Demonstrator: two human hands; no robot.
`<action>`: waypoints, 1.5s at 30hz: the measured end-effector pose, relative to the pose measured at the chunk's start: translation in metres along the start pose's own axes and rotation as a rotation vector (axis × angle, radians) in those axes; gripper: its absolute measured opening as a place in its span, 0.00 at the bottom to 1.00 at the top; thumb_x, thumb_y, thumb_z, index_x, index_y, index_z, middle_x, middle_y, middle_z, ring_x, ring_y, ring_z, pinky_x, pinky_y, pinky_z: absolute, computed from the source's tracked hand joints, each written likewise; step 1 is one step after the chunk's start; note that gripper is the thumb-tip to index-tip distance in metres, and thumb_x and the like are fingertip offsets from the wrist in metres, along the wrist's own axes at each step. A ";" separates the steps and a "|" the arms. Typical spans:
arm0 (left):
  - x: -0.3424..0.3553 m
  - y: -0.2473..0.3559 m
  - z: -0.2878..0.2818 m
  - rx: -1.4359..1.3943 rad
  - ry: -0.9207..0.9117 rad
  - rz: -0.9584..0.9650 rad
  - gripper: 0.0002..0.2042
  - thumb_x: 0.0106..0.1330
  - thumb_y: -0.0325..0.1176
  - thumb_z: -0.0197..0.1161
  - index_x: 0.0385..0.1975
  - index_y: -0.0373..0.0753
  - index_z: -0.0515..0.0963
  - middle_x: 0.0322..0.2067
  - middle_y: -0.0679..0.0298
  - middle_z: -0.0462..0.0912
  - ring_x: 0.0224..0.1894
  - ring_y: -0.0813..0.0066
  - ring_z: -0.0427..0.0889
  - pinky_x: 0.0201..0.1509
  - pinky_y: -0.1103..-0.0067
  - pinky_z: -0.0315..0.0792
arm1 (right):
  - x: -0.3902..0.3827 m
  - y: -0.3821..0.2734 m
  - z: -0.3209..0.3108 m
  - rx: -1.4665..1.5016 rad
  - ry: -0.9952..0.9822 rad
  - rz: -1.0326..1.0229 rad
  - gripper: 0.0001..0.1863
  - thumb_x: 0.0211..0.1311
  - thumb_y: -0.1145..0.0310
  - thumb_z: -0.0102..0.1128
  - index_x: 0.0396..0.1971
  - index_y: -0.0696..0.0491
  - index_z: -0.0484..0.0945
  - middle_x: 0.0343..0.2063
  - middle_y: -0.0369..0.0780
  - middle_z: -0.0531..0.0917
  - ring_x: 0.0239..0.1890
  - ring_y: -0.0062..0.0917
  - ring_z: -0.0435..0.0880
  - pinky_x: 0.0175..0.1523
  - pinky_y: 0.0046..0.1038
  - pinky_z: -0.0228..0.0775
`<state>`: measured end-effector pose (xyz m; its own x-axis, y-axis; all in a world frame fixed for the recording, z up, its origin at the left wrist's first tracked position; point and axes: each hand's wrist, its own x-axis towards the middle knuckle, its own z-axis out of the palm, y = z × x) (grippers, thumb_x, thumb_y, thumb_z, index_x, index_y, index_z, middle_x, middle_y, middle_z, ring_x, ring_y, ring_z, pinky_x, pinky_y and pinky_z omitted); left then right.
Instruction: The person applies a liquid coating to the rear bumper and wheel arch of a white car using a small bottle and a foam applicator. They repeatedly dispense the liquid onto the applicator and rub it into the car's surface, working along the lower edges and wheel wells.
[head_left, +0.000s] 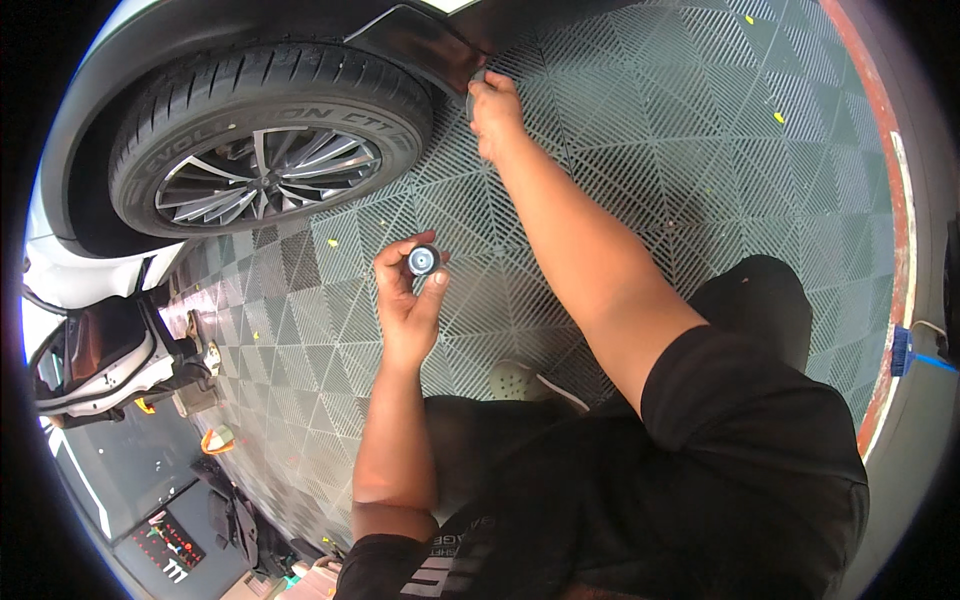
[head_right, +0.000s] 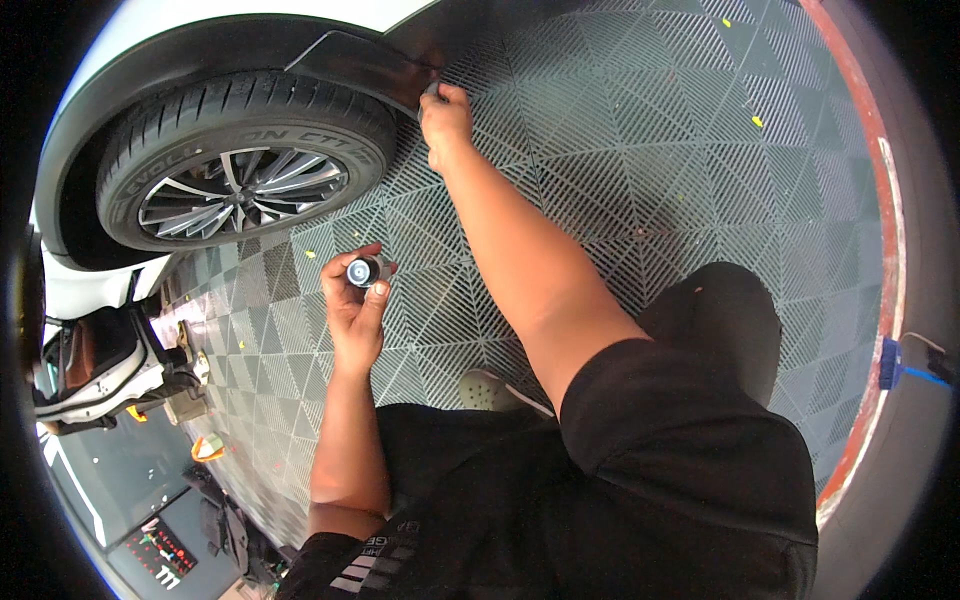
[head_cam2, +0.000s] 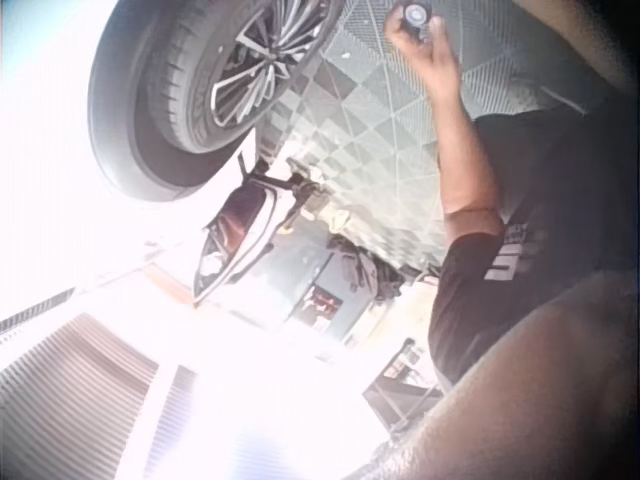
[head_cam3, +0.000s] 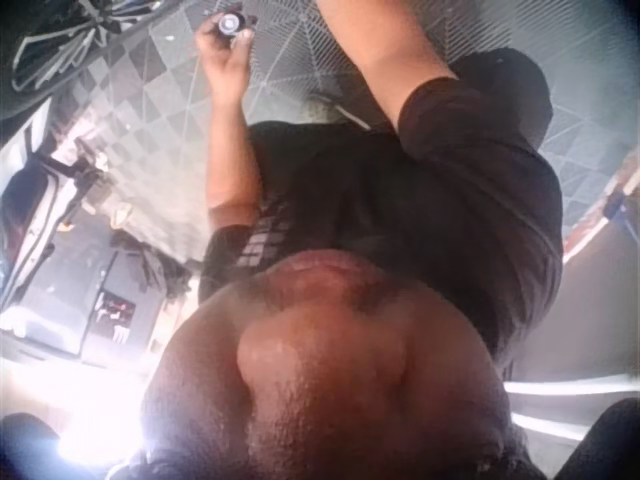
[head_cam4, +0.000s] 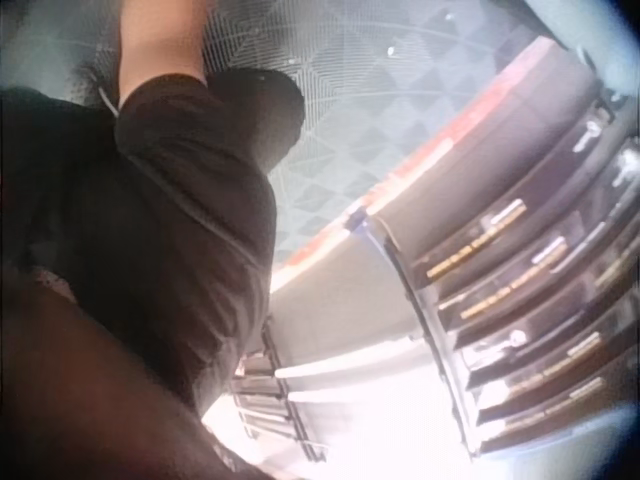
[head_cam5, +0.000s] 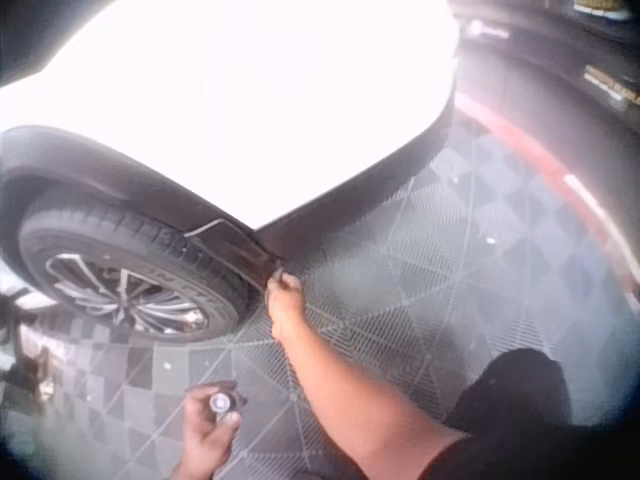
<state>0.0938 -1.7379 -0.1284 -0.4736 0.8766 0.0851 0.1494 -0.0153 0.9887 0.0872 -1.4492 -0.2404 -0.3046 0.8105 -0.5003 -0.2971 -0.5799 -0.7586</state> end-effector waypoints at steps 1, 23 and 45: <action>0.002 0.001 0.001 -0.008 0.004 0.010 0.24 0.73 0.23 0.67 0.64 0.40 0.66 0.64 0.53 0.74 0.61 0.67 0.79 0.67 0.65 0.79 | -0.013 -0.004 0.007 0.040 0.013 0.013 0.24 0.71 0.63 0.64 0.64 0.50 0.71 0.49 0.40 0.82 0.45 0.26 0.78 0.44 0.34 0.72; 0.047 0.020 -0.007 -0.204 0.101 0.217 0.24 0.72 0.23 0.67 0.64 0.42 0.65 0.63 0.51 0.75 0.58 0.65 0.81 0.65 0.64 0.79 | -0.071 -0.049 0.028 0.345 -0.059 0.213 0.12 0.75 0.62 0.62 0.52 0.42 0.71 0.41 0.34 0.79 0.37 0.25 0.80 0.37 0.32 0.75; 0.064 0.044 -0.026 -0.049 0.213 0.362 0.22 0.75 0.26 0.66 0.64 0.41 0.65 0.62 0.55 0.79 0.56 0.69 0.83 0.65 0.67 0.79 | -0.056 -0.093 0.008 -1.216 -0.071 -1.958 0.22 0.49 0.69 0.78 0.47 0.37 0.87 0.48 0.34 0.75 0.48 0.35 0.75 0.53 0.38 0.72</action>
<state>0.0471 -1.6948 -0.0765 -0.5679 0.6917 0.4462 0.2997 -0.3312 0.8947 0.1240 -1.4414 -0.1388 -0.4555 0.1191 0.8822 0.3131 0.9491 0.0335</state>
